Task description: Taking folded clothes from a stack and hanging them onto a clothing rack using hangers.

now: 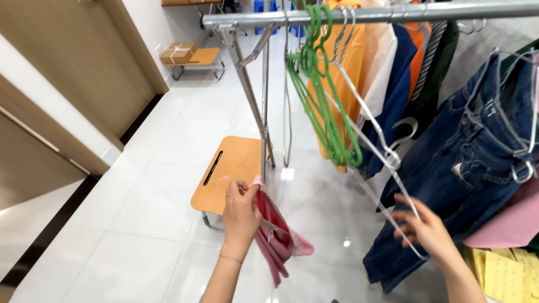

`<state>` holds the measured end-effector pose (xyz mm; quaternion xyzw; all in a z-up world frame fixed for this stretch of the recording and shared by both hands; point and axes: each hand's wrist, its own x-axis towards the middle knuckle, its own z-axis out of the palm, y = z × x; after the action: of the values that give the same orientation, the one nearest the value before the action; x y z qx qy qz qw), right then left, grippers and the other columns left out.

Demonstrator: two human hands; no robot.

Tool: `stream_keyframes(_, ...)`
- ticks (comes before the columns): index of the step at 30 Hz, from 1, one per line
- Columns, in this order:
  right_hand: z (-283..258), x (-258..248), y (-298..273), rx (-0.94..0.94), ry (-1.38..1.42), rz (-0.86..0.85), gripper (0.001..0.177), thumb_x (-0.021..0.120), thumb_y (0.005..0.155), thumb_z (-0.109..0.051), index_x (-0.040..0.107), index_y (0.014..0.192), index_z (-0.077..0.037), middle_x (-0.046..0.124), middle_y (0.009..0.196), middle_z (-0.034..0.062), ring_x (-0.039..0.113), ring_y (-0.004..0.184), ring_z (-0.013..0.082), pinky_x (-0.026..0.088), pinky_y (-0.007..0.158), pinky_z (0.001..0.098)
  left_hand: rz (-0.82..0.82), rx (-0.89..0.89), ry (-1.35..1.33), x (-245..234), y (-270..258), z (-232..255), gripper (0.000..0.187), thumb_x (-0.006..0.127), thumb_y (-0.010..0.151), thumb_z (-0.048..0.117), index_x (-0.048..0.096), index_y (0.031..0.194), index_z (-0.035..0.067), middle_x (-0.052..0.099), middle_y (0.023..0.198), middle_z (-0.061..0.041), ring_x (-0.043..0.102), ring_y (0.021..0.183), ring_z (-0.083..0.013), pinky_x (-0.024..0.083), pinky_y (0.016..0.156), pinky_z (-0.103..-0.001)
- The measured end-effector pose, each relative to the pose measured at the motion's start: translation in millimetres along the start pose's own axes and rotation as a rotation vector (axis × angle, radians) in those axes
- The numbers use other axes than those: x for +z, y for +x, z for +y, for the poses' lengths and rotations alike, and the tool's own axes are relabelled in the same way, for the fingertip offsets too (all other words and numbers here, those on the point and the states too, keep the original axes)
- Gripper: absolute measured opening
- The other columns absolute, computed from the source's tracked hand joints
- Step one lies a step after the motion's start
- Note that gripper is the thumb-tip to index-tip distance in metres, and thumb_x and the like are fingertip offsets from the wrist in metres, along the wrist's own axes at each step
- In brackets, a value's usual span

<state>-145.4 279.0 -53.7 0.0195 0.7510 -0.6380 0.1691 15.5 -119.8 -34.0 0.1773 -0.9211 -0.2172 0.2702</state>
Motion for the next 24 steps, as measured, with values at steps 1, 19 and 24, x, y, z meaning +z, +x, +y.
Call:
stream_keyframes(1,12.9,-2.1,-9.8,0.008,-0.004,-0.007,0.054,0.044,0.103,0.001,0.057,0.154,-0.012,0.072,0.117,0.0317,0.065,0.071,0.0422,0.048,0.05,0.0452,-0.004,-0.009,0.003,-1.8,-4.6,-10.1,0.052,0.053,0.076,-0.014,0.07,0.117,0.013,0.044,0.109,-0.009,0.053,0.102,-0.0313,0.059,0.055,-0.047)
stream_keyframes(19,67.6,195.9,-52.4,0.113,0.05,-0.987,0.063,0.065,0.09,-0.016,0.063,0.153,-0.007,0.086,0.121,0.0352,0.067,0.07,0.0443,0.048,0.06,0.0425,0.15,-0.588,0.29,-188.9,-91.1,-174.8,0.061,0.058,0.082,0.003,0.057,0.142,0.013,0.042,0.119,-0.014,0.054,0.105,-0.0416,0.058,0.085,-0.055)
stream_keyframes(24,33.1,266.0,-71.0,-0.098,-0.179,-1.184,0.06,0.06,0.094,-0.023,0.062,0.153,-0.015,0.092,0.121,0.0213,0.071,0.065,0.0306,0.059,0.054,0.0378,0.4,-0.507,0.532,-253.4,-121.4,-205.5,0.047,0.063,0.075,-0.008,0.065,0.12,0.008,0.039,0.113,-0.012,0.052,0.105,-0.04,0.063,0.066,-0.045)
